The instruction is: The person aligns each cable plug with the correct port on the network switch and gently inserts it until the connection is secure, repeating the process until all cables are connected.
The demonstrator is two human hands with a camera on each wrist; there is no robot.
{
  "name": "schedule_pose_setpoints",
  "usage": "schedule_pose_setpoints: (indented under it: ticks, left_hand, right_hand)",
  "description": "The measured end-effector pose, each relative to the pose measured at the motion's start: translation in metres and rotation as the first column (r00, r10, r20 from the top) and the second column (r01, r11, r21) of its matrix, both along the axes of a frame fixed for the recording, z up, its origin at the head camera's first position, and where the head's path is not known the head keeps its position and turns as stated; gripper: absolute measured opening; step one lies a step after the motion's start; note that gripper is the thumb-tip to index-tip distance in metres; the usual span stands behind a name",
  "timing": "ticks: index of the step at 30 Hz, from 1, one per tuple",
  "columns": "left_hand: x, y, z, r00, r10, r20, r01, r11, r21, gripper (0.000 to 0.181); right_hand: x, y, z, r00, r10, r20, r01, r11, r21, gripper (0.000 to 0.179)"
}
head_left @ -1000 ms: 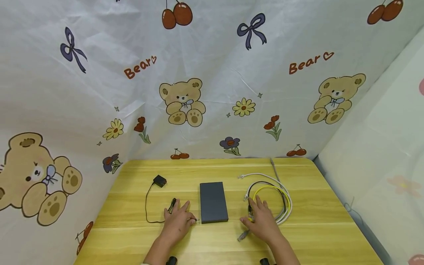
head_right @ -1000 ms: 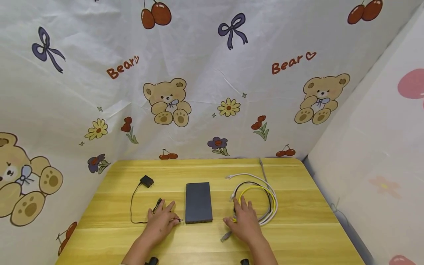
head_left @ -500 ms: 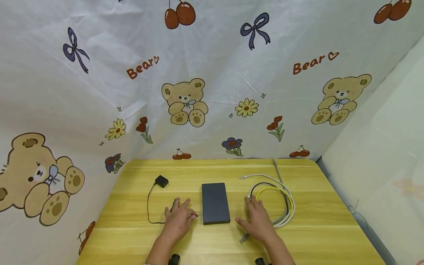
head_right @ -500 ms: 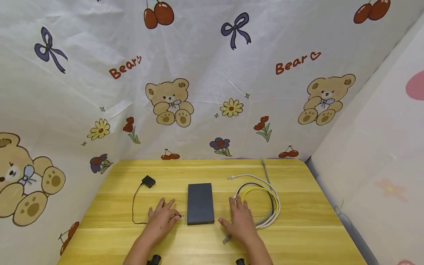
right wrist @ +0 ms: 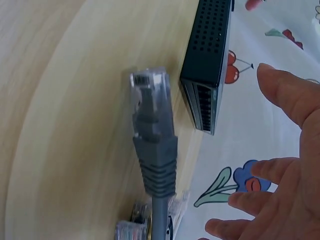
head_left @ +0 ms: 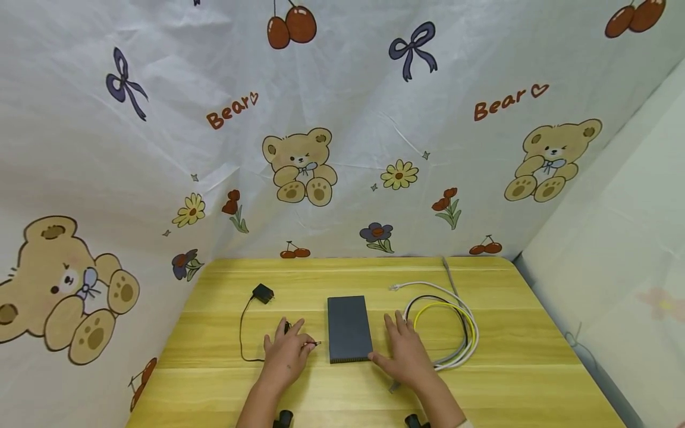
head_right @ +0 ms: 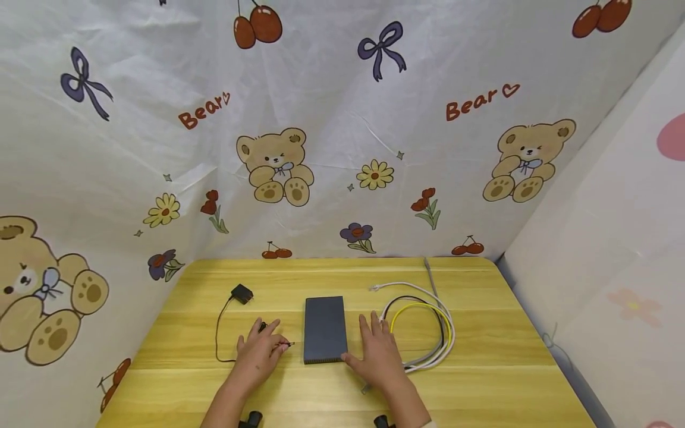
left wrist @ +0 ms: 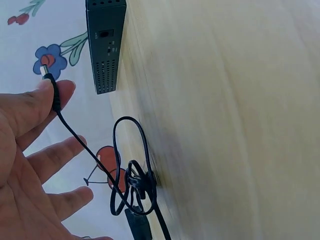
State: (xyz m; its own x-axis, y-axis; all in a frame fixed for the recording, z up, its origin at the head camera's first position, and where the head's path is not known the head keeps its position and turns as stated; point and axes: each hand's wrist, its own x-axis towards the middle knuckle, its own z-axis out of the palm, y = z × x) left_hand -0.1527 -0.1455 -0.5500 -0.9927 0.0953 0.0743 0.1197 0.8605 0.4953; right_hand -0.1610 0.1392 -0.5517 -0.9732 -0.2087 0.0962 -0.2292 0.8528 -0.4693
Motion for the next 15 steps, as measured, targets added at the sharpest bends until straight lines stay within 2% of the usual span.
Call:
schedule_pose_setpoints:
  ticks: [15]
  left_hand:
    - [0.001, 0.001, 0.001, 1.000, -0.001, 0.008, 0.001, 1.000, 0.013, 0.011]
  right_hand:
    - [-0.007, -0.022, -0.003, 0.996, 0.072, 0.061, -0.076, 0.995, 0.071, 0.099]
